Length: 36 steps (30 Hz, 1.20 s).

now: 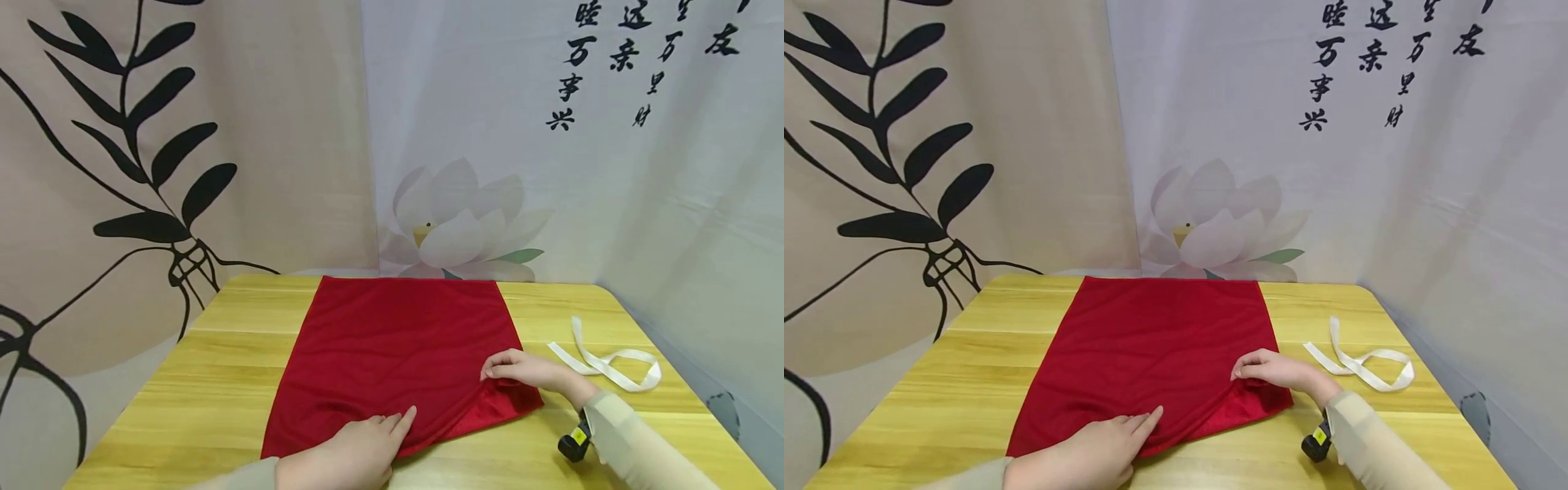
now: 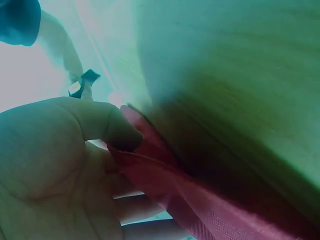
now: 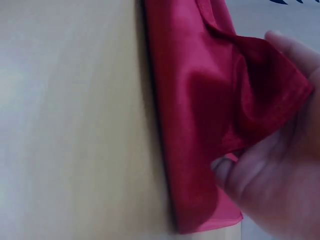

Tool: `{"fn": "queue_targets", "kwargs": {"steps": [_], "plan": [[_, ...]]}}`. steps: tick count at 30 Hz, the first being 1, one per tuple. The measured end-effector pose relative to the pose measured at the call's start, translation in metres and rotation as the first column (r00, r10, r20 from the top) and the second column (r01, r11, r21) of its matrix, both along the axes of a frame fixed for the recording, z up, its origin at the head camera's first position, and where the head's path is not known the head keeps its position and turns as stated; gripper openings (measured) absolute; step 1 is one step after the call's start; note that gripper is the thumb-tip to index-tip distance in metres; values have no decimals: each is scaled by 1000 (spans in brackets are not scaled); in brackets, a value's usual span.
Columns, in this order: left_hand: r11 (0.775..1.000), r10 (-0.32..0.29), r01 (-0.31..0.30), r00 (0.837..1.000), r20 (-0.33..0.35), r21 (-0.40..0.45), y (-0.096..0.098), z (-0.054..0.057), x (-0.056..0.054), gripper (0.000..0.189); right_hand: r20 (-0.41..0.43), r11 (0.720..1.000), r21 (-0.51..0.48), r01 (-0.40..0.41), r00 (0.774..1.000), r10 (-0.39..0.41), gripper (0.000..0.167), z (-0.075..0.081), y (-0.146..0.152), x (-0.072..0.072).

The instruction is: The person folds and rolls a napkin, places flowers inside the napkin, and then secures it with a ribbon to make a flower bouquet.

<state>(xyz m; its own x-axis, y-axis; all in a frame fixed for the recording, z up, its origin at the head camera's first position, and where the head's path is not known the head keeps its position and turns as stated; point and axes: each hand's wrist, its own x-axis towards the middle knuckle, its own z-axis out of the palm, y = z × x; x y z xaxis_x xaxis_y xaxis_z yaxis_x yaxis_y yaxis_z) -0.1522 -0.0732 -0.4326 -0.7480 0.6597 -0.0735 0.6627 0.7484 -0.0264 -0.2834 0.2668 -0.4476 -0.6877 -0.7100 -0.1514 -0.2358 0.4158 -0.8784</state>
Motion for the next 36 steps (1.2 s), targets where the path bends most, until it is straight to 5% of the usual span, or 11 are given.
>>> {"fn": "queue_targets", "kwargs": {"steps": [10, 17, 25, 30, 36], "plan": [[996, -14, 12, 1000, -24, -90, -9, -6, 4, 55, -27, 976, -186, -115, 993, 112, 34, -5, 1, 3], [987, -141, 145, 988, 63, -69, -25, 2, -5, 45, 154, 954, -234, -187, 962, 227, 62, -12, 15, -5], [979, -201, 199, 934, 296, 35, -42, 11, -24, 46, 207, 959, -264, -105, 965, 163, 42, -21, 23, -7], [972, -233, 231, 913, 336, 44, -46, 10, -30, 46, 232, 961, -273, 45, 973, 20, 19, -21, 22, -9], [968, -245, 248, 917, 314, 31, -46, 8, -26, 45, 214, 969, -206, 137, 972, -91, 21, -12, 23, -9]]}}
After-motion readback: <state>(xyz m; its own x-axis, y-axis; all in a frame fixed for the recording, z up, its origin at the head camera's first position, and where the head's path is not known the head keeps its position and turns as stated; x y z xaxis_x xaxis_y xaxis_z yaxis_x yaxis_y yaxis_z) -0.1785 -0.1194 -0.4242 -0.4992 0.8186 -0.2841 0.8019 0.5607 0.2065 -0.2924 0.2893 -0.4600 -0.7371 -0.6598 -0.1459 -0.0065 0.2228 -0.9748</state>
